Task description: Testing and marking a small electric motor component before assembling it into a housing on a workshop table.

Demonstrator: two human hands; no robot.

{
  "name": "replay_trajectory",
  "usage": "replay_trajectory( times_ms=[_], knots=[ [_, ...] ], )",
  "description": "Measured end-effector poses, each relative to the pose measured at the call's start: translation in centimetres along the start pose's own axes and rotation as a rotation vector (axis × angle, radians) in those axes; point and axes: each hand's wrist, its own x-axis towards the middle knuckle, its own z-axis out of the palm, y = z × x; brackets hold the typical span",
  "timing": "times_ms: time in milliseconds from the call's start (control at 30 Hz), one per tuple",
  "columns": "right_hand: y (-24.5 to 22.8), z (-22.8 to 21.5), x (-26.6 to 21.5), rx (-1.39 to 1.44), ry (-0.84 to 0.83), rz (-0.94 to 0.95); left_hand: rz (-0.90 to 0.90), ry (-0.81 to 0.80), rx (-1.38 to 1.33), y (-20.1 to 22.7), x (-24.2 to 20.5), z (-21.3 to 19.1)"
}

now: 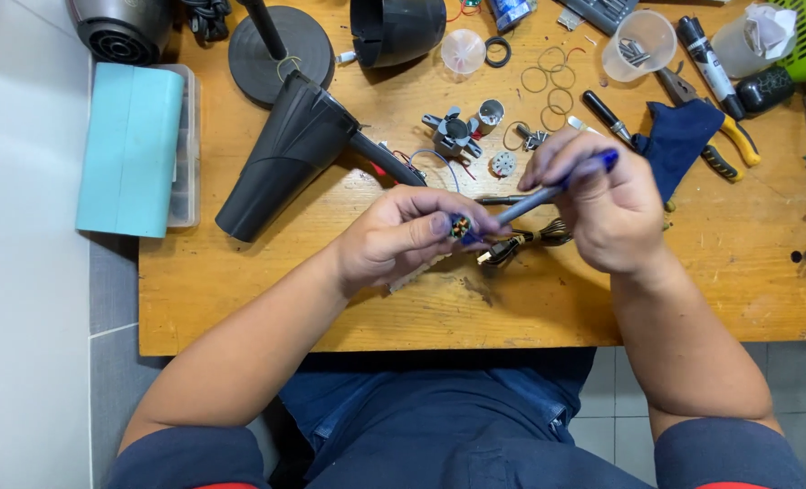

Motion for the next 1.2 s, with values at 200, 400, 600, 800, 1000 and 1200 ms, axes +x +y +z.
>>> replay_trajectory(
  times_ms=[200, 400, 600, 800, 1000, 1200],
  knots=[
    [-8.0, -1.2, -2.0, -0.076, 0.140, 0.008, 0.025, -0.003, 0.011, 1.2, -0.3, -1.4],
    [-5.0, -2.8, -8.3, -0.003, 0.279, -0.003, 0.037, 0.032, 0.000, 1.9, -0.6, -1.5],
    [-0.7, -3.5, -11.4, -0.102, 0.358, -0.035, 0.072, 0.054, 0.003, 2.2, -0.4, -1.9],
    [-1.1, -4.1, -10.1, -0.112, 0.367, 0.095, 0.095, 0.079, 0.069, 2.6, -0.3, -2.8],
    [-4.4, -4.9, -5.3, -1.014, -0.032, 0.422, 0.107, 0.271, 0.141, 2.3, 0.7, -2.9],
    [-4.2, -3.3, -1.6, -1.343, -0.180, 0.077, 0.038, 0.269, -0.041, 1.8, 0.8, -2.8]
  ],
)
